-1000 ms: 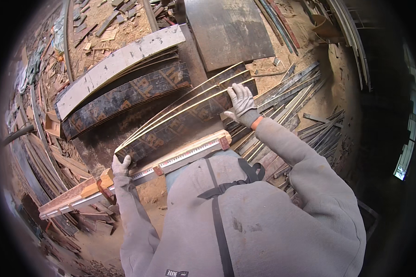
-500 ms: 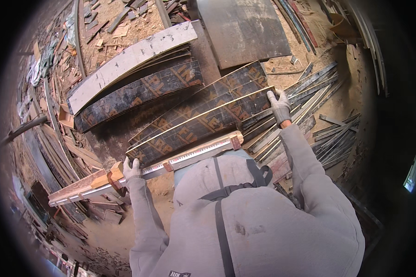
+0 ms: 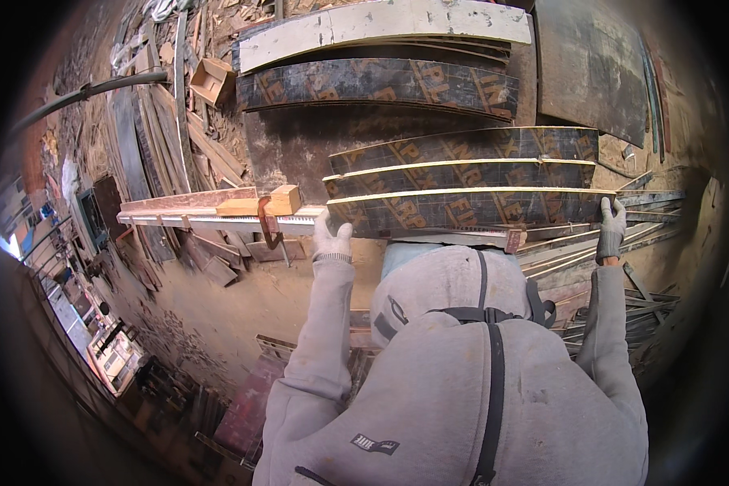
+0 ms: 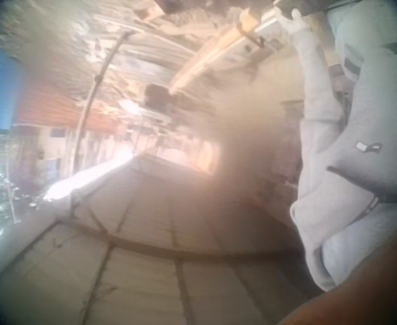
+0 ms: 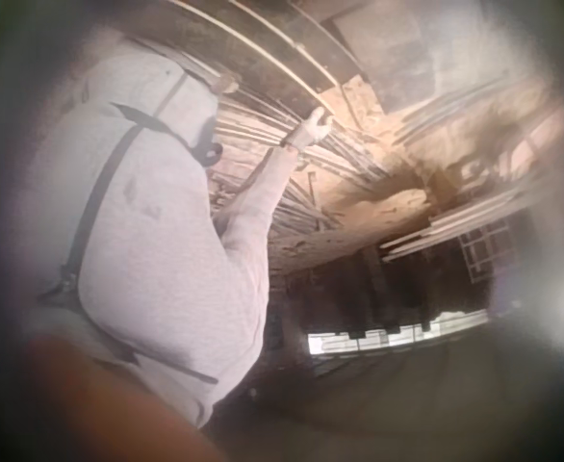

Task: The person repeatedly picks up wooden planks and strips from a cluttered floor, places them on a workbench, and stacks them. The person also uses a hammer to remove a nail from a plank and carries a stack of planks across the room.

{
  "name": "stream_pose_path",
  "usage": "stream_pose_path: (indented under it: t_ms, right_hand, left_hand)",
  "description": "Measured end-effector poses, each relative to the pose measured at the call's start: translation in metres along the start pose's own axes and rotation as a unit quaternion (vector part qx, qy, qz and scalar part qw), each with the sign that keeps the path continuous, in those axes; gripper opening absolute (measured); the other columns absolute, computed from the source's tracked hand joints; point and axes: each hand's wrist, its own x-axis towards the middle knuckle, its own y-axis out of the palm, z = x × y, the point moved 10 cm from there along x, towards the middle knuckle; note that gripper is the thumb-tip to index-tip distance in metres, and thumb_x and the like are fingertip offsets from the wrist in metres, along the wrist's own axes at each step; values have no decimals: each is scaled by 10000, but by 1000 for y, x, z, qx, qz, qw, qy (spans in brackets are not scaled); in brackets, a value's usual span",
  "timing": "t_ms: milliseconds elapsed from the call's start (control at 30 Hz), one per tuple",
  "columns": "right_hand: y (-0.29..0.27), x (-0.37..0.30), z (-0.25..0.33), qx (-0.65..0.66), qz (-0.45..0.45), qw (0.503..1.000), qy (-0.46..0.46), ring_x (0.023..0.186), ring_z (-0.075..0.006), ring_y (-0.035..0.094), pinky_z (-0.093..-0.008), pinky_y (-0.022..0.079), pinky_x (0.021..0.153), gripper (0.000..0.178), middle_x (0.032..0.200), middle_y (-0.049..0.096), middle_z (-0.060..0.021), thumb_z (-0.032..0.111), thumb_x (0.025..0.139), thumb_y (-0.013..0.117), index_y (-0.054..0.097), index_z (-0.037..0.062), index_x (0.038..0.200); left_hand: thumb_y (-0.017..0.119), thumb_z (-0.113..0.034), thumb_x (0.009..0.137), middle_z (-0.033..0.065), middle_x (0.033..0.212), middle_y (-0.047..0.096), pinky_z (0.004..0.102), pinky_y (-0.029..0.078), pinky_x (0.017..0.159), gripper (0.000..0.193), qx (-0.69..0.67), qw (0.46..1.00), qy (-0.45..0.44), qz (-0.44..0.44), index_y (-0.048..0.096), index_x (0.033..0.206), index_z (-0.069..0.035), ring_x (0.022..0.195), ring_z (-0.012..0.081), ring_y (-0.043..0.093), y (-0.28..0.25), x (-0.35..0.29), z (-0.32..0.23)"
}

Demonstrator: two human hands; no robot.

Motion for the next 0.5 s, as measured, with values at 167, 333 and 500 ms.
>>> stream_pose_path:
  t_ms: [167, 333, 500]
  right_hand:
    - [49, 28, 24, -15, 20, 1000, -1, 1100, -224, 687, -357, 538, 999, 580, 1265, 735, -161, 383, 1012, 800, 653, -58, 1358]
    - [54, 33, 55, -86, 13, 996, -36, 1102, -272, 727, -390, 555, 998, 578, 1231, 768, -185, 373, 964, 837, 690, -40, 1339]
    - [55, 54, 99, 42, 24, 998, -41, 1123, -250, 722, -365, 556, 1017, 630, 1265, 761, -177, 397, 959, 849, 665, -30, 1384]
  left_hand:
    - [774, -21, 900, 175, 1409, 676, 379, 501, 1133, 677, 66, 997, 2, -31, 518, 1526, 19, 1283, 269, 663, 13, 67, 2]
    - [778, -23, 903, 187, 1330, 720, 372, 586, 1022, 638, 83, 995, -40, -46, 548, 1495, 47, 1165, 241, 724, 15, 92, -6]
    - [848, -101, 908, 187, 1336, 727, 380, 583, 1039, 602, 41, 996, 70, -26, 609, 1439, 54, 1171, 255, 728, 19, 106, -43]
